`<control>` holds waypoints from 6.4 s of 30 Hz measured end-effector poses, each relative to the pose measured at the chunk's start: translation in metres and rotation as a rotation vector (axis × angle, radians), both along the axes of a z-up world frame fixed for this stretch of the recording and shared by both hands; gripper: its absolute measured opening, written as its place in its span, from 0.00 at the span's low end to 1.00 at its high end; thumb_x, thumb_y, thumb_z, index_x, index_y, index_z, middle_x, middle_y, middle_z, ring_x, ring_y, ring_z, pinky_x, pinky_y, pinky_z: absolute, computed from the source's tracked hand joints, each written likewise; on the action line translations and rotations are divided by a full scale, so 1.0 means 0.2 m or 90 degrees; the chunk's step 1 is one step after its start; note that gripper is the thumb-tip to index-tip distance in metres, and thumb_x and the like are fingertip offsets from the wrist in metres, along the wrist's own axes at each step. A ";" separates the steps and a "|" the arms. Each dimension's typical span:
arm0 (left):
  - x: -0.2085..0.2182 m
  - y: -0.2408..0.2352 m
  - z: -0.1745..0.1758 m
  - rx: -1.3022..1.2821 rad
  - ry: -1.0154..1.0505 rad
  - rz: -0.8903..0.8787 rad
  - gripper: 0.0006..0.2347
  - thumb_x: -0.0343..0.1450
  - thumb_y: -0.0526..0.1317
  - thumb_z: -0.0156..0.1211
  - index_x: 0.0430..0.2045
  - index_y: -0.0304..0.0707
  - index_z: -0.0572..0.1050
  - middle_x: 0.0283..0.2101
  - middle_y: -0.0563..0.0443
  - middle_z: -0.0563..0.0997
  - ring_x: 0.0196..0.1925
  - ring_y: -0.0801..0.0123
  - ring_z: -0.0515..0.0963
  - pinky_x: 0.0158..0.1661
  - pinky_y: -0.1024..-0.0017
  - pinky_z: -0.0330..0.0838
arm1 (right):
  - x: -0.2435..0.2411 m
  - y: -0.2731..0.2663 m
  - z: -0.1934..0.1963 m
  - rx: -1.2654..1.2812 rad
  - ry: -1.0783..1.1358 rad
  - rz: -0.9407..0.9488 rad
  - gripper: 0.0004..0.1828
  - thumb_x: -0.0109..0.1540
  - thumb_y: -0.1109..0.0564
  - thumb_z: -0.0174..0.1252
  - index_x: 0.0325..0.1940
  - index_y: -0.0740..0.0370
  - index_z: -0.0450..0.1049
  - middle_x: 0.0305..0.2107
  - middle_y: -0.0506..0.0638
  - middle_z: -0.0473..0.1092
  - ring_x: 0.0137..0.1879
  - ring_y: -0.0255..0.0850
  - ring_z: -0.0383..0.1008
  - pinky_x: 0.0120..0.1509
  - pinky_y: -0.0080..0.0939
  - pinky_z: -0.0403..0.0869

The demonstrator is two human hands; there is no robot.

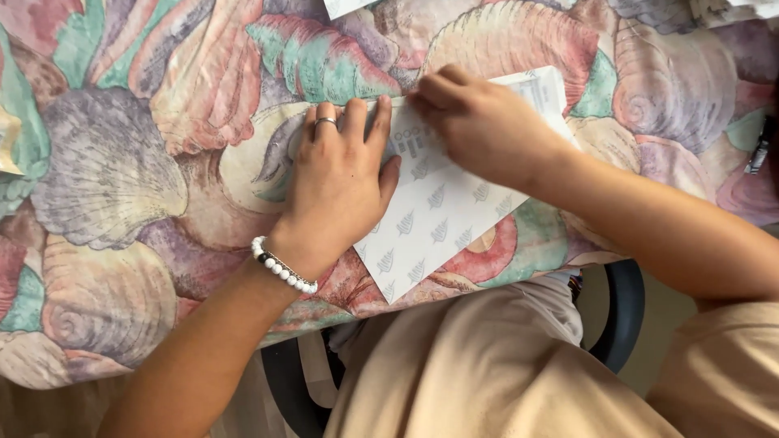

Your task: Folding printed paper sheets into specific shapes on a table.

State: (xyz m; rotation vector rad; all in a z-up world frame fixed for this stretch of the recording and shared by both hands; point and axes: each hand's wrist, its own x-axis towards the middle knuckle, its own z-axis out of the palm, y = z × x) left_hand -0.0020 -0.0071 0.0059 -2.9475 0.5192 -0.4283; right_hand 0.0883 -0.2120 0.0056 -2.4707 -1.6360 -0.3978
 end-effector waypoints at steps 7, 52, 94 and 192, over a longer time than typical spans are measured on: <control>0.01 0.02 -0.02 0.043 -0.011 0.000 0.26 0.75 0.58 0.52 0.64 0.43 0.70 0.50 0.48 0.71 0.44 0.56 0.68 0.49 0.62 0.70 | 0.06 -0.50 0.04 -0.102 0.059 -0.146 0.20 0.65 0.71 0.54 0.58 0.64 0.81 0.53 0.52 0.77 0.58 0.46 0.72 0.63 0.46 0.81; 0.52 -0.47 -0.02 -0.174 0.360 0.001 0.16 0.70 0.48 0.68 0.42 0.42 0.70 0.49 0.43 0.73 0.55 0.48 0.72 0.57 0.47 0.62 | -0.24 -0.83 -0.04 0.420 0.289 -0.352 0.16 0.68 0.75 0.54 0.60 0.75 0.78 0.51 0.63 0.74 0.40 0.39 0.70 0.37 0.34 0.63; -0.06 0.09 0.24 -0.925 0.146 -0.070 0.28 0.74 0.57 0.54 0.63 0.39 0.62 0.63 0.33 0.75 0.54 0.60 0.85 0.51 0.74 0.88 | 0.25 -0.12 0.71 -0.471 0.262 -0.337 0.13 0.61 0.38 0.61 0.47 0.35 0.81 0.31 0.40 0.85 0.36 0.40 0.85 0.51 0.36 0.73; -0.27 -0.06 0.02 -0.223 0.086 -0.099 0.05 0.77 0.30 0.54 0.44 0.36 0.76 0.64 0.42 0.76 0.62 0.53 0.78 0.63 0.49 0.66 | -0.33 -0.57 -0.02 0.046 0.073 0.000 0.09 0.69 0.70 0.59 0.52 0.74 0.80 0.46 0.59 0.73 0.45 0.53 0.74 0.47 0.46 0.78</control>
